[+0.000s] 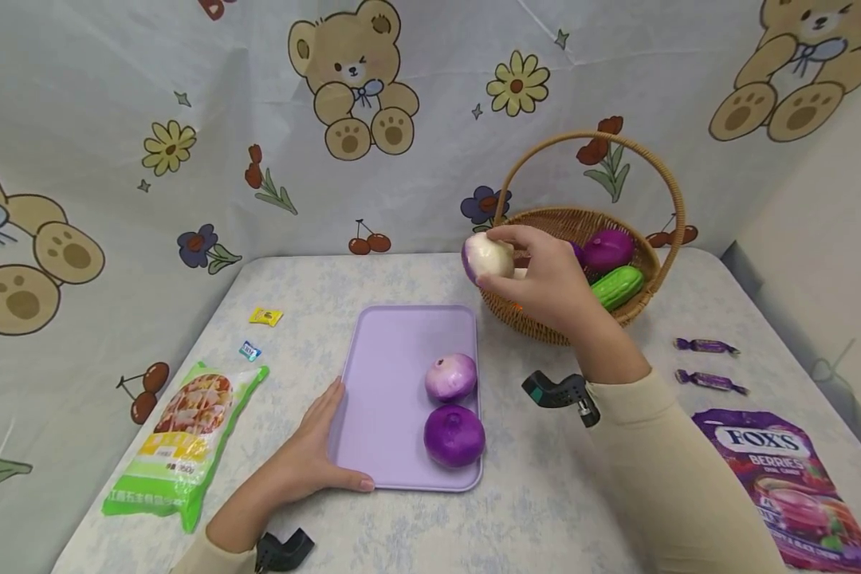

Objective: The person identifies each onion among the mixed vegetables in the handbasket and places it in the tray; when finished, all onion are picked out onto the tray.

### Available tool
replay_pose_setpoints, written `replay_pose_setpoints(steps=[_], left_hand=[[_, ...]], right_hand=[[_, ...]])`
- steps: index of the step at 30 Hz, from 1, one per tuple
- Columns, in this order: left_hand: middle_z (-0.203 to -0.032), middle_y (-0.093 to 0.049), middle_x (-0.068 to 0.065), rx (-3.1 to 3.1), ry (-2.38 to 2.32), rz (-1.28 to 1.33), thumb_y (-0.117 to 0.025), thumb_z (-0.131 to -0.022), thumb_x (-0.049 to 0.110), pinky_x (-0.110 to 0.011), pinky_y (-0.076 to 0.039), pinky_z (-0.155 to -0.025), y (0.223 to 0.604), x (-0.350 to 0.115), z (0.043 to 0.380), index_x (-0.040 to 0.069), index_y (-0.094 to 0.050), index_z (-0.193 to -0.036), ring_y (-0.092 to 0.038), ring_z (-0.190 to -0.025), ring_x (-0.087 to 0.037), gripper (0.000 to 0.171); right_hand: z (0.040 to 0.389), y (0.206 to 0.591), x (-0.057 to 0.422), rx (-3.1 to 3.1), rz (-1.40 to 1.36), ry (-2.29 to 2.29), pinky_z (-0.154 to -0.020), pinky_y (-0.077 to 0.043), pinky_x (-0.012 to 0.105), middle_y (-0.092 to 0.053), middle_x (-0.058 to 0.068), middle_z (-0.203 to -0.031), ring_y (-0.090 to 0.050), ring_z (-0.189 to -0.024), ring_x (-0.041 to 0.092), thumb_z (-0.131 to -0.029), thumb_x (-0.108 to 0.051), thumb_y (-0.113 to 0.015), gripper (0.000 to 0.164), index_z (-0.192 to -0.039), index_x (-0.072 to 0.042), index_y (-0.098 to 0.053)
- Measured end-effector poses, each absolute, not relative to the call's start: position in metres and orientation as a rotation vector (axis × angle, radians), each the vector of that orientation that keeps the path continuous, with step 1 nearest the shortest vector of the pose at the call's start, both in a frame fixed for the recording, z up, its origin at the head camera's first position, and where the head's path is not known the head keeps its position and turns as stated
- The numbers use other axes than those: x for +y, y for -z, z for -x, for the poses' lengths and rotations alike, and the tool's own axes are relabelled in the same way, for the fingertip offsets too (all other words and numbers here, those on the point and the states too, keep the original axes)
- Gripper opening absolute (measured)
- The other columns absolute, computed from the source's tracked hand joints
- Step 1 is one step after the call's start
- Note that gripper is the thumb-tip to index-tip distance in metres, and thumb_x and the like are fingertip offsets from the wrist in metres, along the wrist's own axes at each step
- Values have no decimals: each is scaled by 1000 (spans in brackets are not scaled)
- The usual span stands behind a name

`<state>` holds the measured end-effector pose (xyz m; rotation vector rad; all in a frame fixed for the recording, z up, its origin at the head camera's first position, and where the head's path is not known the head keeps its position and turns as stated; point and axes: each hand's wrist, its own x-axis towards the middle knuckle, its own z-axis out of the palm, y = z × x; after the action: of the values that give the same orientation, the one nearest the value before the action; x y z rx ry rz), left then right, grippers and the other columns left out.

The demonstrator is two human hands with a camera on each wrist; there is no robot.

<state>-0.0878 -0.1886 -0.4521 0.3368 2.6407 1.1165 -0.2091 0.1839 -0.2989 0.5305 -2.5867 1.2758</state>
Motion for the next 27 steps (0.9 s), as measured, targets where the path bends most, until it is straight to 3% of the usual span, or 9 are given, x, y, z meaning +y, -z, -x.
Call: replay_pose_setpoints(steps=[7,13,20,27], left_hand=[[-174,4,-16,2644,-1114,-335,-100,-56,63,-57,-5,-123,453,-189,88,1,-1,-167,6,-158,-35,161],[-174,4,-16,2643,-1116,-325,-100,-55,63,-57,-4,-123,453,-188,87,1,-1,-168,6,-158,-35,162],[-174,4,-17,2646,-1111,-333,-100,-56,63,-57,-4,-123,452,-188,86,0,-1,-167,6,-158,-35,162],[-174,3,-16,2646,-1115,-329,-100,-56,63,-57,-5,-123,452,-188,86,1,-1,-167,5,-158,-35,162]], right_hand=[[205,310,162,-2468,-754,-1333,-92,-57,49,-67,15,-133,-68,-113,36,-86,-5,-89,53,-135,1,-68],[205,327,149,-2477,-806,-1324,-87,-60,52,-68,19,-130,-71,-104,36,-82,-3,-92,54,-131,4,-69],[204,346,135,-2558,-833,-1305,-95,-56,52,-66,18,-135,-63,-120,33,-83,-5,-92,55,-132,4,-68],[206,361,128,-2622,-821,-1299,-93,-58,52,-67,17,-133,-65,-118,33,-83,-6,-91,53,-131,3,-69]])
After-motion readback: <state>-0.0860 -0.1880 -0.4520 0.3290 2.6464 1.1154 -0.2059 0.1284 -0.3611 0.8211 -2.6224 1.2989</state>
